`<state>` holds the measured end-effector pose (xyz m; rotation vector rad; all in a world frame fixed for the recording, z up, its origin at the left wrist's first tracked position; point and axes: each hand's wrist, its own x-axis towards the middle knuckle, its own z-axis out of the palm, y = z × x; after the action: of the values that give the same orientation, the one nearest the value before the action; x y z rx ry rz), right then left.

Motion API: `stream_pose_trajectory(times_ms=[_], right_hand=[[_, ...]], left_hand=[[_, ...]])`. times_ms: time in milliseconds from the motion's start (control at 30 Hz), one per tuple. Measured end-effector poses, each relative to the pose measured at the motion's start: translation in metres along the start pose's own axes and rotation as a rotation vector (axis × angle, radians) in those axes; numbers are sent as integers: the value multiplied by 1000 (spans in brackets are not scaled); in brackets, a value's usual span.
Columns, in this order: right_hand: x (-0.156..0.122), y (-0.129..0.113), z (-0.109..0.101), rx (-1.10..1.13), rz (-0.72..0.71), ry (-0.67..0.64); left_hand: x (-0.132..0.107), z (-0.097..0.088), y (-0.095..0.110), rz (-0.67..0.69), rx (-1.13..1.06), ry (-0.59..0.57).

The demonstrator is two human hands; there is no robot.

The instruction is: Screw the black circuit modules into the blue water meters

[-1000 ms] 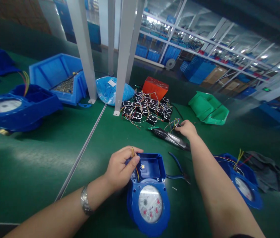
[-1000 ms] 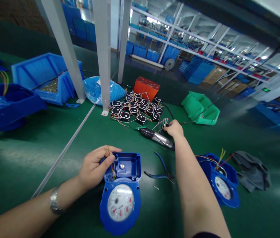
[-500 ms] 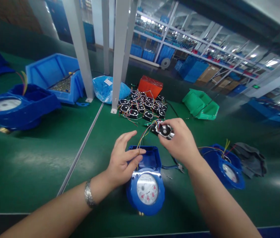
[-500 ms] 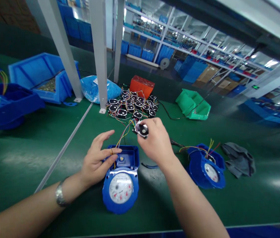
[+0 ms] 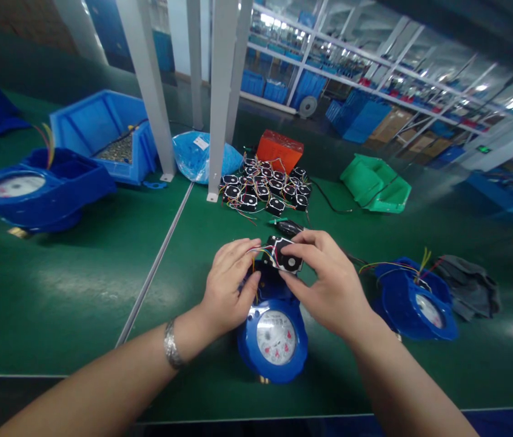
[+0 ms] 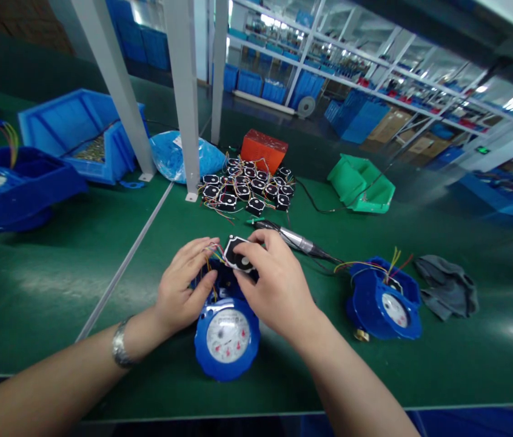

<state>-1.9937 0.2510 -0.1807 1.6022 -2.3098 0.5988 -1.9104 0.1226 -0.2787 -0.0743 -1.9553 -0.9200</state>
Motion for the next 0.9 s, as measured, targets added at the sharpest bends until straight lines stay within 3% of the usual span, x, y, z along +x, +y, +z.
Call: stream_pose_trajectory(times_ms=[233,500,767,900], right_hand=[[-8,0,-8,132,1,-156],[-15,8,-4,175,90,-300],[-18,9,-8,190,104,-349],[-21,11,-10,222,117,-341]], left_hand=[[2,-3,7,36,153,86],[-1,-2,5,-19,124,51],[6,-6,5,-173,72,-209],[8,-7,4,-205,69,-278]])
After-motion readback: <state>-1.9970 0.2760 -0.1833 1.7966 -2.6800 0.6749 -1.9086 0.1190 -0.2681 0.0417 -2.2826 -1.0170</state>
